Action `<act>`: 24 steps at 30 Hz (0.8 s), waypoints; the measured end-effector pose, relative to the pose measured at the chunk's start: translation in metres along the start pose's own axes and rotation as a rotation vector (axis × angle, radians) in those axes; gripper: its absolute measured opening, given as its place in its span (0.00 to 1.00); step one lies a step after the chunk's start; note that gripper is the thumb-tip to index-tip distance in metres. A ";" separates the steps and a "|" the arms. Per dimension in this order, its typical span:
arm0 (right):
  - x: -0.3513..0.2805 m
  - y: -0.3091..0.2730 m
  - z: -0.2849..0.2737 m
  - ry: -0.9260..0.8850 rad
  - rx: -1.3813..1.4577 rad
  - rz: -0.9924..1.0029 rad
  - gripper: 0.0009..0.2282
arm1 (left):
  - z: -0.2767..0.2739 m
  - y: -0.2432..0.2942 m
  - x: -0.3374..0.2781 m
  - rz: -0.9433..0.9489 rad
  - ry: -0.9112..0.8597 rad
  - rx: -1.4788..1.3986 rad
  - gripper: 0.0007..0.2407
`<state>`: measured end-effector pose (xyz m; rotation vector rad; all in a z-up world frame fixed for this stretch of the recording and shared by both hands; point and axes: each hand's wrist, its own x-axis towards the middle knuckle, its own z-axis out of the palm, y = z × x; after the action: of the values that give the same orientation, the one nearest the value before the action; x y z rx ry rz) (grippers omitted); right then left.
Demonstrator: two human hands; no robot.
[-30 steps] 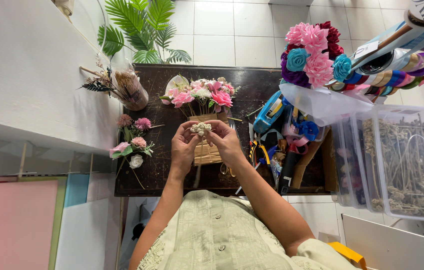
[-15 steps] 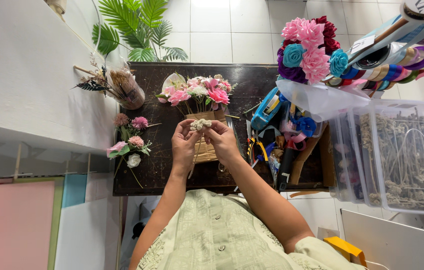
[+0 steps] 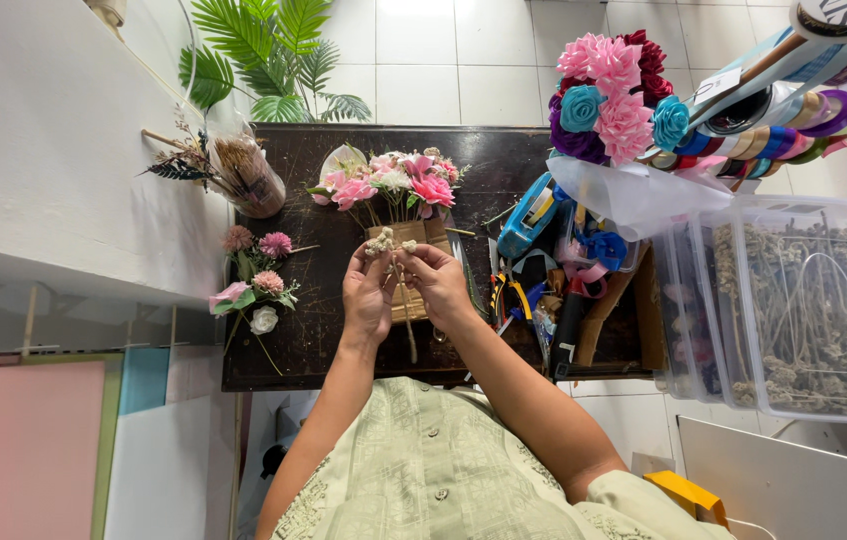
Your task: The person arranges artificial flowers into a brown paper-wrapped container. They insert stems, adjust the bouquet's shape, and trim excess stems with scissors.
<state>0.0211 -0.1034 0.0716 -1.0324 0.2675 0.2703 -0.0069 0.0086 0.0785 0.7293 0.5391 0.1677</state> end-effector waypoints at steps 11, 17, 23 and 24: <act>-0.019 -0.013 0.012 -0.019 -0.100 -0.179 0.06 | 0.004 0.000 -0.009 0.063 0.029 0.078 0.17; -0.016 -0.009 0.010 0.022 -0.106 -0.180 0.06 | 0.003 -0.002 -0.014 0.076 0.037 0.135 0.19; -0.017 0.002 0.016 0.058 -0.144 -0.190 0.05 | 0.004 -0.015 -0.010 0.185 0.106 0.154 0.16; -0.016 0.009 0.015 0.063 -0.140 -0.187 0.05 | 0.003 -0.020 -0.008 0.224 0.134 0.160 0.15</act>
<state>0.0045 -0.0871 0.0771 -1.1972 0.2086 0.0881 -0.0132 -0.0107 0.0706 0.9388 0.6027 0.3873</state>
